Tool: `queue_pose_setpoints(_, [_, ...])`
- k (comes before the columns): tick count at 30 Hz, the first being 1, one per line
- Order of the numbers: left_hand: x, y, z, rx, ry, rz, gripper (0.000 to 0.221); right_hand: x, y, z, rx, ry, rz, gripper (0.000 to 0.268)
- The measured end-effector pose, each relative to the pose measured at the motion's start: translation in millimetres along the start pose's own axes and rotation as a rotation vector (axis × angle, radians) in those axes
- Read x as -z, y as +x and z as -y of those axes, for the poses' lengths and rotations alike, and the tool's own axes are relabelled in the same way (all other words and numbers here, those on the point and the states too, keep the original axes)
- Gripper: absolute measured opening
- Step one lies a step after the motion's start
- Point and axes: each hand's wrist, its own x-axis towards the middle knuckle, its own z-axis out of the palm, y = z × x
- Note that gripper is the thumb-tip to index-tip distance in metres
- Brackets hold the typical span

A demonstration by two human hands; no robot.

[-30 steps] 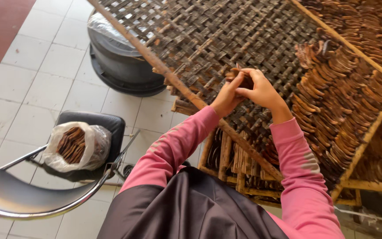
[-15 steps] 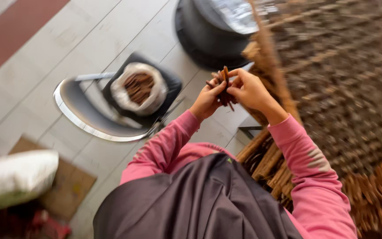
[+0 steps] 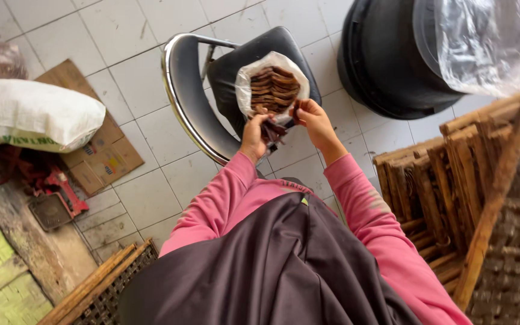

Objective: The person picks up dried banana slices from a drying rack and places them into a plastic bag by hand.

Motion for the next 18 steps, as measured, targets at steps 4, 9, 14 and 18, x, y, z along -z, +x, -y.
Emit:
queue_pose_setpoints(4, [18,42,-64,-0.217,0.125,-0.181,0.034,-9,72,-2,-0.123,-0.331,-0.168,0.018])
queue_pose_setpoints(9, [-12,103,-113,-0.717,1.165,-0.314,0.043,-18,133,2,0.24,-1.173,-0.134,0.018])
queue_pose_setpoints(14, [-41,166,-127,-0.767,1.68,-0.226,0.051,-36,181,-14,0.216,-1.067,0.016,0.022])
queue_pose_setpoints(18, [-49,191,-136,-0.46,1.851,-0.307,0.018,-46,210,-34,0.203,-0.797,-0.051,0.024])
